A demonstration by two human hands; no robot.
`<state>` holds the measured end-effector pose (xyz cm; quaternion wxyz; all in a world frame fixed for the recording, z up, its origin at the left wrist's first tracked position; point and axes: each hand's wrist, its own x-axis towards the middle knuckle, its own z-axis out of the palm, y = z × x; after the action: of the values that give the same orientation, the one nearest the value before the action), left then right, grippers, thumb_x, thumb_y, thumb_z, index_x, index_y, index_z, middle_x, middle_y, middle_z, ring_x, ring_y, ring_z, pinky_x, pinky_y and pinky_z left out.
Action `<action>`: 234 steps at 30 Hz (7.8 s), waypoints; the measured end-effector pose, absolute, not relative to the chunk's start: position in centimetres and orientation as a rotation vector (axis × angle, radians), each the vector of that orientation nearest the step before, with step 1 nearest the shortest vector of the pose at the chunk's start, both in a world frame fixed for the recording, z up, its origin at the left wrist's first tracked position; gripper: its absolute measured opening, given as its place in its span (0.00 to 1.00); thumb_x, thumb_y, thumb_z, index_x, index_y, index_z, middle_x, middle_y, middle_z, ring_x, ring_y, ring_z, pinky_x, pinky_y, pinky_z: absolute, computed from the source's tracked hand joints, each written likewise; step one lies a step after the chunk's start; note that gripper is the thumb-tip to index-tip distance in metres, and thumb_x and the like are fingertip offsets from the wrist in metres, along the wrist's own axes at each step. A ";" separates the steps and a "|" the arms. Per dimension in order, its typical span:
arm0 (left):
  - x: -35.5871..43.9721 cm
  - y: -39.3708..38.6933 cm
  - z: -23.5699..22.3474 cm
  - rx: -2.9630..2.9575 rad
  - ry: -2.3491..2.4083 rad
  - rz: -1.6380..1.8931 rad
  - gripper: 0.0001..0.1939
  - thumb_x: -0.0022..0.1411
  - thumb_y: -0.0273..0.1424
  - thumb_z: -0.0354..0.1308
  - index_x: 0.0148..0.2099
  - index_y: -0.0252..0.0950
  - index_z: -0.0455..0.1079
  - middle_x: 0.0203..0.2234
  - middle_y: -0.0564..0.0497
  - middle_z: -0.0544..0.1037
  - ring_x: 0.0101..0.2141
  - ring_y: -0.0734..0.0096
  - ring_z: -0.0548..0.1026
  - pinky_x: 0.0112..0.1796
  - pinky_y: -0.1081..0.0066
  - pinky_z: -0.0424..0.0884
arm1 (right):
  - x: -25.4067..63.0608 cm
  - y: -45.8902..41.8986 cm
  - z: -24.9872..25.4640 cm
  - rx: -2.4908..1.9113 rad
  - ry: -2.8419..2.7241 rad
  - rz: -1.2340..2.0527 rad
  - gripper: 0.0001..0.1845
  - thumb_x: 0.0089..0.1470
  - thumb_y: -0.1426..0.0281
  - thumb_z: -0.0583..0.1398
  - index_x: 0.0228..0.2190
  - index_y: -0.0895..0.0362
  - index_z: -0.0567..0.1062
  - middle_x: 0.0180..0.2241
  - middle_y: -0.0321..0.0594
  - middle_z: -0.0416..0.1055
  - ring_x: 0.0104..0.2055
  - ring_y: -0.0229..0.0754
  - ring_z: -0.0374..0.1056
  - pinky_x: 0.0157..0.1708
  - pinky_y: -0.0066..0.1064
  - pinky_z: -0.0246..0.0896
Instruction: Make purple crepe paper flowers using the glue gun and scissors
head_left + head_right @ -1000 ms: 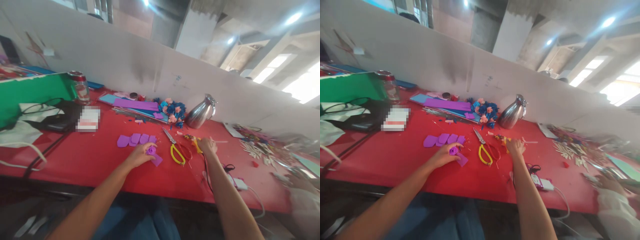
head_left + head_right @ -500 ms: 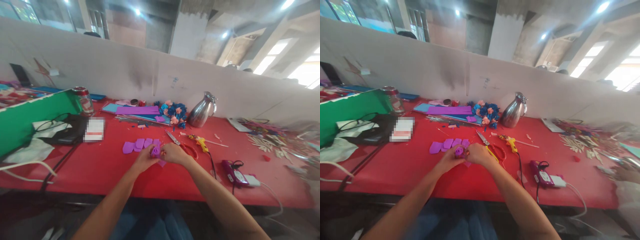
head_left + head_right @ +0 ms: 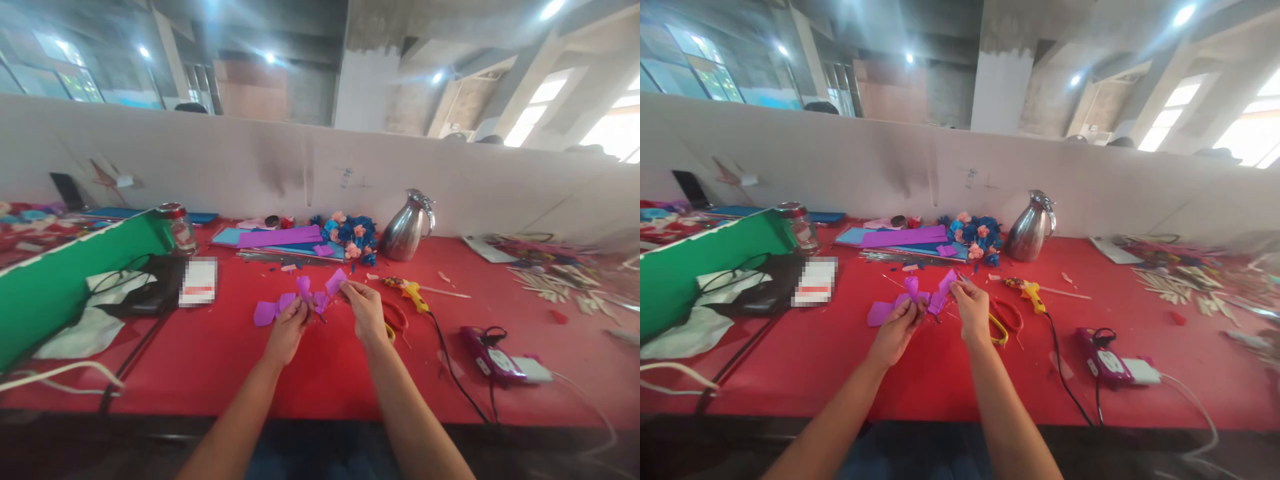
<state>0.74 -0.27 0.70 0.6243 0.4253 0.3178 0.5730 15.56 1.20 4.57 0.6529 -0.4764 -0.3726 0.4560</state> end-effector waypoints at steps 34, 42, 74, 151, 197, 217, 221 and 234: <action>0.8 -0.5 1.1 0.895 0.645 1.265 0.13 0.50 0.38 0.66 0.29 0.34 0.68 0.22 0.57 0.63 0.24 0.81 0.59 0.27 0.76 0.58 | 12.4 -1.8 5.5 -0.923 -0.946 1.112 0.10 0.45 0.63 0.62 0.23 0.58 0.74 0.21 0.35 0.70 0.24 0.36 0.63 0.28 0.27 0.58; 1.0 -0.4 0.9 0.885 0.630 1.303 0.12 0.50 0.36 0.67 0.35 0.37 0.70 0.25 0.57 0.64 0.25 0.80 0.59 0.29 0.76 0.59 | 12.3 -1.9 5.5 -0.907 -0.924 1.146 0.08 0.44 0.65 0.62 0.23 0.58 0.74 0.22 0.34 0.71 0.25 0.35 0.64 0.29 0.27 0.58; 0.6 -0.2 0.8 0.972 0.613 1.379 0.10 0.50 0.36 0.66 0.34 0.39 0.73 0.27 0.55 0.72 0.30 0.74 0.67 0.36 0.72 0.63 | 12.2 -2.2 3.4 -0.844 -0.998 1.175 0.07 0.45 0.69 0.62 0.28 0.57 0.78 0.25 0.36 0.74 0.27 0.37 0.67 0.33 0.30 0.62; 0.5 -0.1 -0.2 1.118 0.818 1.383 0.09 0.52 0.37 0.64 0.33 0.37 0.74 0.25 0.55 0.69 0.26 0.76 0.63 0.30 0.75 0.60 | 11.5 -2.3 1.2 -0.967 -1.000 1.029 0.11 0.44 0.64 0.64 0.29 0.57 0.73 0.27 0.37 0.71 0.28 0.38 0.65 0.30 0.29 0.62; 0.7 -0.1 0.3 1.057 0.899 1.328 0.06 0.47 0.32 0.66 0.29 0.36 0.75 0.26 0.54 0.75 0.32 0.73 0.71 0.37 0.73 0.66 | 11.5 -2.6 -0.5 -1.078 -1.138 0.949 0.09 0.48 0.67 0.59 0.31 0.58 0.76 0.26 0.37 0.73 0.26 0.38 0.67 0.28 0.28 0.65; 0.5 -0.2 0.4 1.358 0.889 1.229 0.11 0.54 0.35 0.61 0.39 0.38 0.78 0.40 0.48 0.76 0.43 0.63 0.72 0.49 0.64 0.64 | 11.8 -2.7 -0.9 -1.216 -1.370 0.473 0.11 0.50 0.71 0.56 0.33 0.57 0.77 0.26 0.38 0.72 0.24 0.38 0.65 0.27 0.27 0.61; 0.4 -0.2 0.5 1.419 0.870 1.225 0.10 0.54 0.34 0.61 0.39 0.39 0.78 0.39 0.48 0.76 0.43 0.63 0.71 0.49 0.64 0.64 | 11.9 -2.9 -0.6 -1.200 -1.382 0.452 0.09 0.49 0.73 0.55 0.30 0.57 0.77 0.24 0.38 0.72 0.25 0.38 0.65 0.27 0.27 0.61; 0.2 -0.1 -0.1 1.215 0.831 1.239 0.08 0.54 0.36 0.62 0.31 0.37 0.74 0.24 0.54 0.72 0.29 0.72 0.68 0.36 0.72 0.64 | 12.6 -4.8 1.0 -1.021 -1.219 0.795 0.13 0.51 0.72 0.56 0.40 0.58 0.73 0.32 0.40 0.73 0.28 0.37 0.68 0.28 0.27 0.64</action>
<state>0.23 -0.15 -0.09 0.5718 0.5182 0.3545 0.5281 12.62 -4.84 0.97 0.6301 -0.4460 -0.5324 0.3473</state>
